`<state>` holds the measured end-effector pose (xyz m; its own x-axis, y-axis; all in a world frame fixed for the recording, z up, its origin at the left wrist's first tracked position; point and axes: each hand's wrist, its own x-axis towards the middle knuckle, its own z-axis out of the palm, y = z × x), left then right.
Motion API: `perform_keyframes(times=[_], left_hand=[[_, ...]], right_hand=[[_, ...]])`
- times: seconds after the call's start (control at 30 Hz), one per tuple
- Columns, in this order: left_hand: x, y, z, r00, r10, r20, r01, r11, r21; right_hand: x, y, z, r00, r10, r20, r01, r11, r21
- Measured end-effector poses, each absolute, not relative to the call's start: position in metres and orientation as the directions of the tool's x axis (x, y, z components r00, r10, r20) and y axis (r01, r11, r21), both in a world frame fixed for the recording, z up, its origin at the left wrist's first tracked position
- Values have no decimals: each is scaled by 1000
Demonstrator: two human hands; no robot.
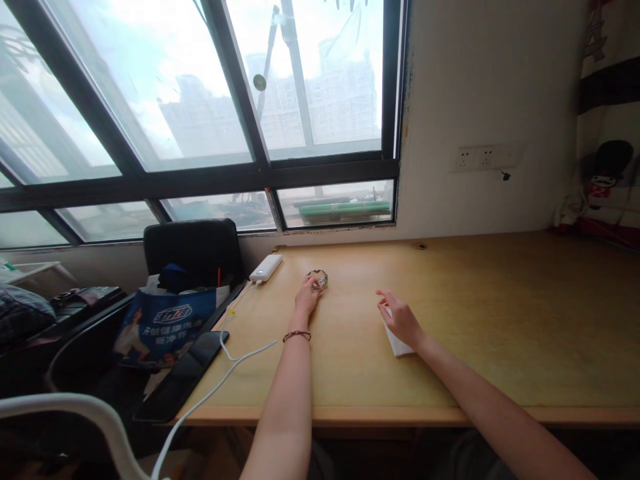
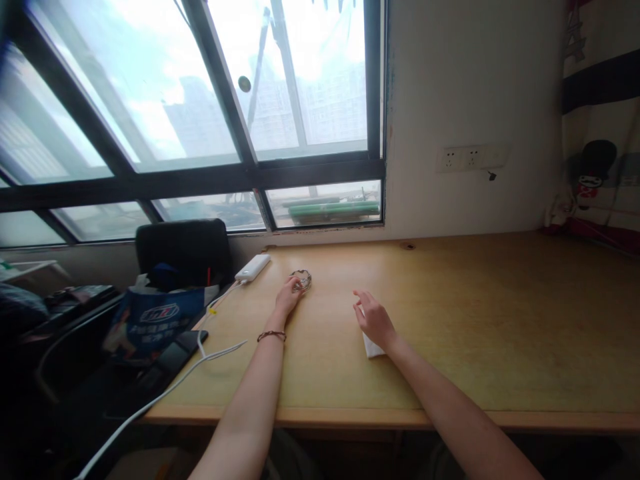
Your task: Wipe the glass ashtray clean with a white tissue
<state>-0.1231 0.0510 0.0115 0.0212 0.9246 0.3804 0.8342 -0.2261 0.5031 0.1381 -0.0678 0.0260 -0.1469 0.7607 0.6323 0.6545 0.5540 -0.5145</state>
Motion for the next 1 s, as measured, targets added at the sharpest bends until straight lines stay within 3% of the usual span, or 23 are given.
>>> perform_keyframes(times=[0.2, 0.5, 0.8, 1.0], left_hand=[[-126, 55, 7, 4, 920, 391, 821, -227, 524], [-115, 60, 1, 23, 849, 528, 844, -300, 445], [-117, 73, -11, 29, 837, 546, 676, -418, 606], [-116, 74, -13, 86, 868, 490, 649, -422, 633]], right_hand=[[139, -68, 27, -155, 772, 616, 641, 553, -532], [139, -68, 27, -150, 772, 618, 642, 551, -533], [139, -68, 26, -150, 784, 602, 659, 534, -531], [138, -71, 30, -174, 848, 501, 770, 435, -468]])
